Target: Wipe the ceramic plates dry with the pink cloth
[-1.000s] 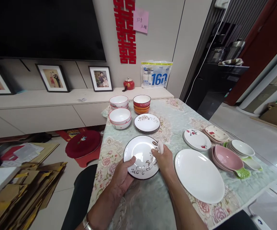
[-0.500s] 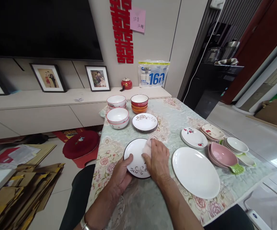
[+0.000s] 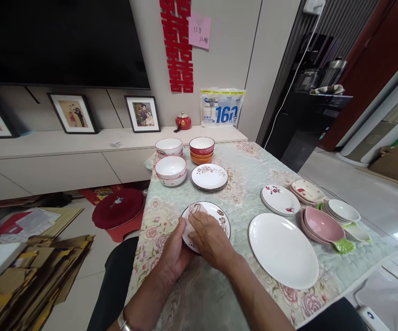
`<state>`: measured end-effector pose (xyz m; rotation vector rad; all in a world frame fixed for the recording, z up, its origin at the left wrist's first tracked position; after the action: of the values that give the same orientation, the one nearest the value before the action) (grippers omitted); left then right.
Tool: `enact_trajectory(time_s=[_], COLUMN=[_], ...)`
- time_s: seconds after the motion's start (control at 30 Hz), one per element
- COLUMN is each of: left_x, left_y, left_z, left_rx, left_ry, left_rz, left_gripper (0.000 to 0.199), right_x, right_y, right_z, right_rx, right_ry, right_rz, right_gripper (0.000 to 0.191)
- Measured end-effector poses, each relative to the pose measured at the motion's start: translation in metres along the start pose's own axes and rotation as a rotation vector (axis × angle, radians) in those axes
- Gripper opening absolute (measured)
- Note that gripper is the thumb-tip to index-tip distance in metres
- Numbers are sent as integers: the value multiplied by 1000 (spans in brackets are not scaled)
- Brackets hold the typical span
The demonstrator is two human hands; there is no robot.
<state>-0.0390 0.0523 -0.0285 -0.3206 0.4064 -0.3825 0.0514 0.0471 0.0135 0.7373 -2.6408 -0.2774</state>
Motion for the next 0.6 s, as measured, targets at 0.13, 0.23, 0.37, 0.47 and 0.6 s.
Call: enact_trajectory(time_s=[0.13,0.23,0.37,0.47,0.6], left_x=[1,1,0,0,-4], left_y=[-1,-1,-1,-1,-2], left_z=[0,3,3,1,2], left_rx=[-54,-64,-129,-157,-141], left_ry=[-6,-12,-3,-3,-41], left_rz=[-94,-83,-28,-34,-22], left_gripper=[53,57,51,52,49], right_x=[2,-7,-25,-33,-27], right_y=[-21,-33,-26,-7,18], right_z=[-13,-15,-5,5,12], right_rx=[7,-38,-63,-65,-67], right_ry=[111,32,-155,-242,-195], right_rz=[-83,0,133,211,189], right_gripper=[32,28,29,39,48])
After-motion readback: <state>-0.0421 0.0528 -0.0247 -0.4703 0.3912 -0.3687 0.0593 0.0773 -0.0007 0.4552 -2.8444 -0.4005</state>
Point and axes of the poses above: each hand's wrist, its own y-axis towards the middle knuckle, its own z-axis out of the palm, x = y × z, the point moved 4 cm from there along y, towards the middle knuckle, and after that the axes turned 5 degrees about -y, right-handed, at the moved point
